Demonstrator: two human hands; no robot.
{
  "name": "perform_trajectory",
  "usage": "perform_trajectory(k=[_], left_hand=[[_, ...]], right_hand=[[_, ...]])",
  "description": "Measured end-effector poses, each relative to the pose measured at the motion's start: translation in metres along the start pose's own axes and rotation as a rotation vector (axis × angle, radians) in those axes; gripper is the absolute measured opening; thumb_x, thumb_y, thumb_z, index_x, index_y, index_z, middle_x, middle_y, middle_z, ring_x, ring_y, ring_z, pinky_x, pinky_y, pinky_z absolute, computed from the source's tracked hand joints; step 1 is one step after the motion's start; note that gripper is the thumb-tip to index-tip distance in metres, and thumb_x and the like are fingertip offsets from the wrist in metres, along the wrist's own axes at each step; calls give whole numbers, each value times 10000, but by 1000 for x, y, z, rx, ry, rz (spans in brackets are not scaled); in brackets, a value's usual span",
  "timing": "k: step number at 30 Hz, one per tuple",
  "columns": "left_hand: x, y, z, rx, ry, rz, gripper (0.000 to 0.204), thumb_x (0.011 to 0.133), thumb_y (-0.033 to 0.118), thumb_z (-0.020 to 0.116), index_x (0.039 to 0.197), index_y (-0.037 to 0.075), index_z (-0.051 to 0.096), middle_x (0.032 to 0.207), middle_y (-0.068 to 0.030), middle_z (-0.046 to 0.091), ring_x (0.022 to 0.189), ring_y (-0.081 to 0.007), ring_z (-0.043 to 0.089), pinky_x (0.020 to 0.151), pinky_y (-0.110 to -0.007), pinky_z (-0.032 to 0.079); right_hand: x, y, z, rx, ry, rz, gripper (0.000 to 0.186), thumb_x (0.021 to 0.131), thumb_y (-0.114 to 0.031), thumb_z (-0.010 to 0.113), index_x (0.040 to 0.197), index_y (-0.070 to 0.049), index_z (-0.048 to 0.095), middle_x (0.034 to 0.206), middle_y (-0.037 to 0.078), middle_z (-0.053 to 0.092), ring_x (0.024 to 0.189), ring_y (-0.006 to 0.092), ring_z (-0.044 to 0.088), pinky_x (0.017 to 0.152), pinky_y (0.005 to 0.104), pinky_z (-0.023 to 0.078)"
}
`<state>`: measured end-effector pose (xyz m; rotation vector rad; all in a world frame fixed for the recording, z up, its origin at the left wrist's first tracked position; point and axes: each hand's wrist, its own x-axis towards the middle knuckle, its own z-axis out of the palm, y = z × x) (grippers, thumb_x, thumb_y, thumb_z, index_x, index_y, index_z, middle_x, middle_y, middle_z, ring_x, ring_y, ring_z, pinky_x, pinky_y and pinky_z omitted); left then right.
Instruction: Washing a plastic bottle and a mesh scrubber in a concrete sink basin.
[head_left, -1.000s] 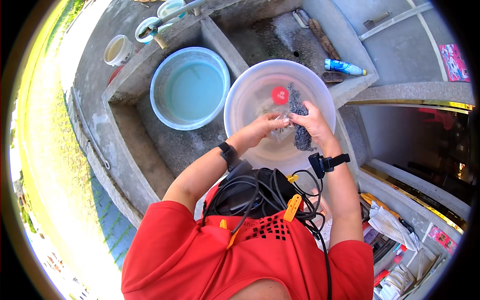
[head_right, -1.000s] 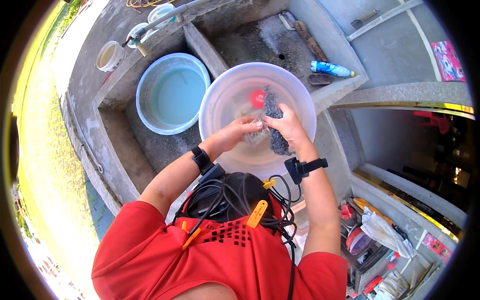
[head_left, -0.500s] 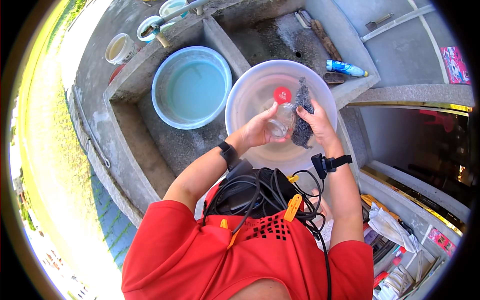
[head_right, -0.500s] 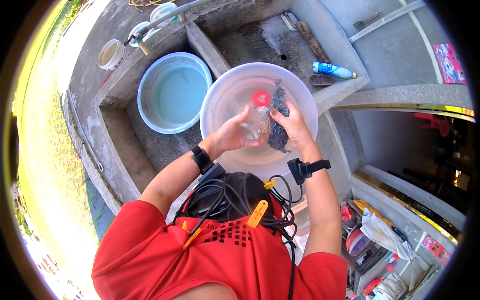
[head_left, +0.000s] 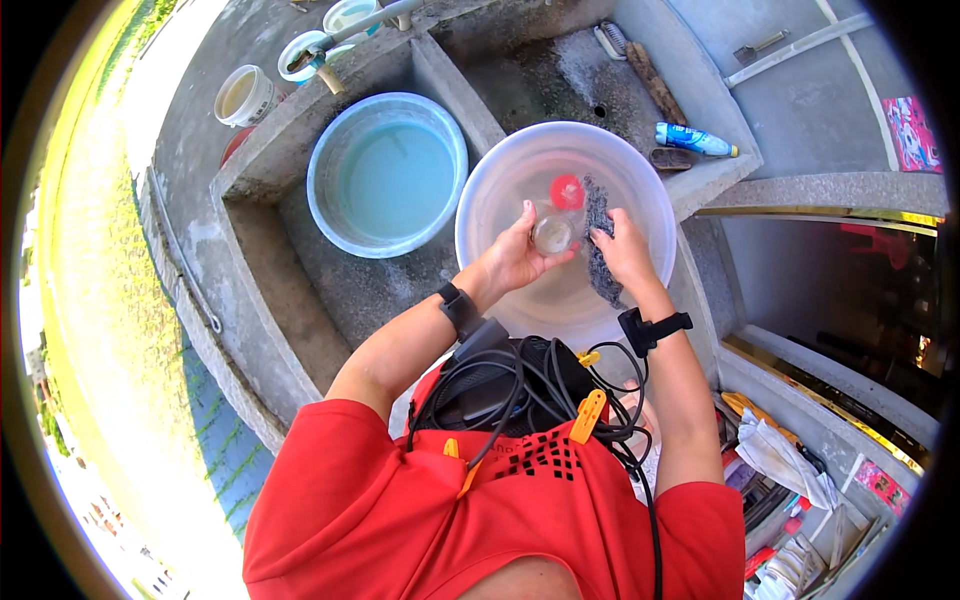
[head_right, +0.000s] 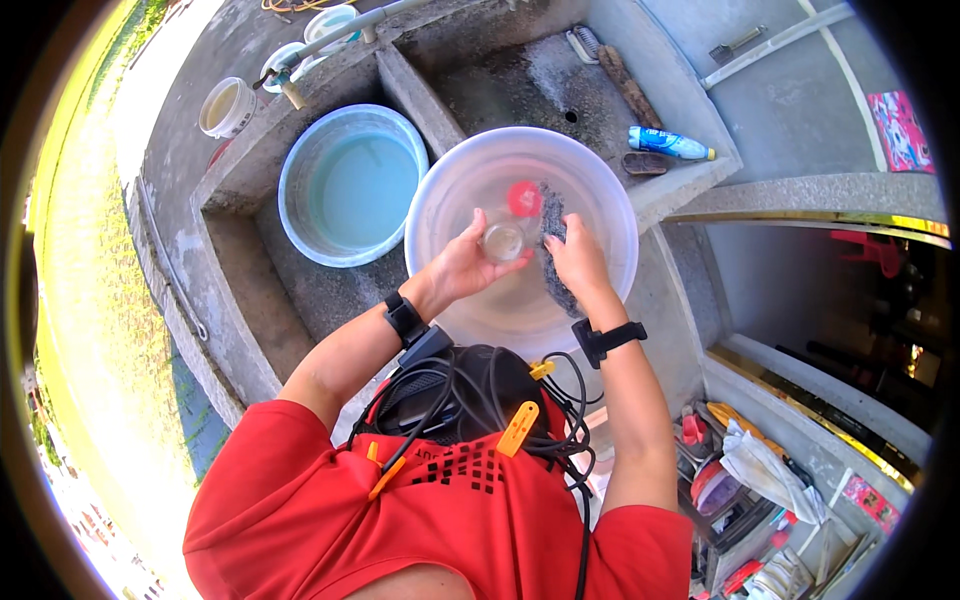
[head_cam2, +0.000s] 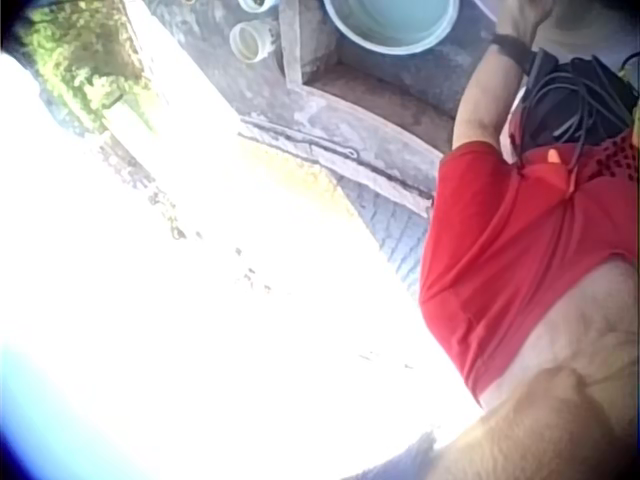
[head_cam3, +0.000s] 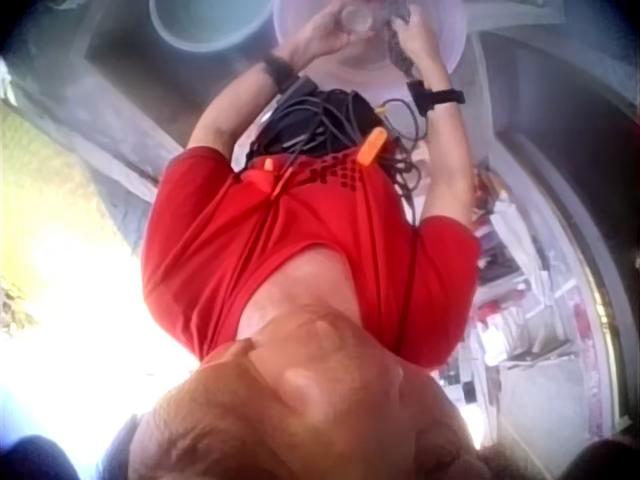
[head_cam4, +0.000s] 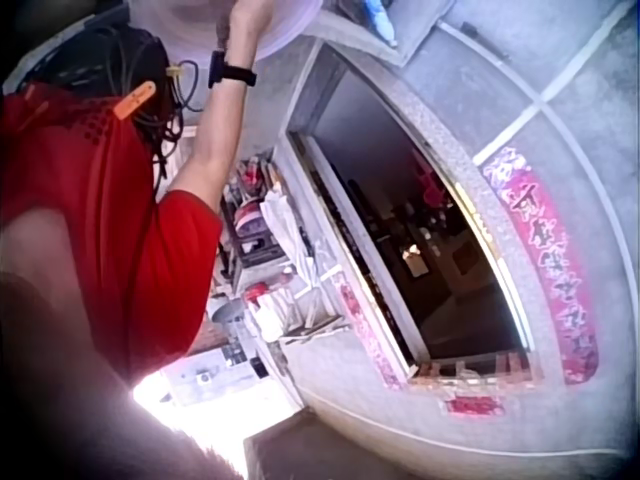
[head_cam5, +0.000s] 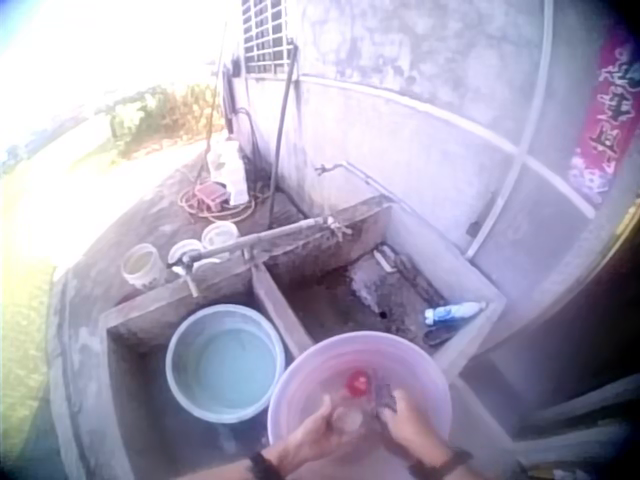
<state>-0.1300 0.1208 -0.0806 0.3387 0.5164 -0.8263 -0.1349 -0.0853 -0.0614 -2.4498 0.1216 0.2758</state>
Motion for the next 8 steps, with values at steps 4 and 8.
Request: perform_trajectory(k=[4, 8], left_hand=[[2, 0, -6, -19, 38, 19, 634, 1020, 543, 289, 1443, 70, 322, 1426, -199, 441, 1262, -443, 484, 1011, -524, 484], [4, -1, -11, -232, -2, 8, 523, 1051, 452, 317, 1442, 107, 339, 1466, -125, 426, 1331, -429, 418, 1098, -577, 365]], right_hand=[[-11, -22, -12, 67, 91, -193, 395, 850, -153, 679, 1212, -24, 588, 1063, 227, 615, 1007, 420, 596, 865, 455, 482], [-28, -49, -19, -85, -13, -257, 497, 829, -168, 706, 1298, -65, 575, 1088, 188, 606, 1063, 363, 584, 891, 413, 477]])
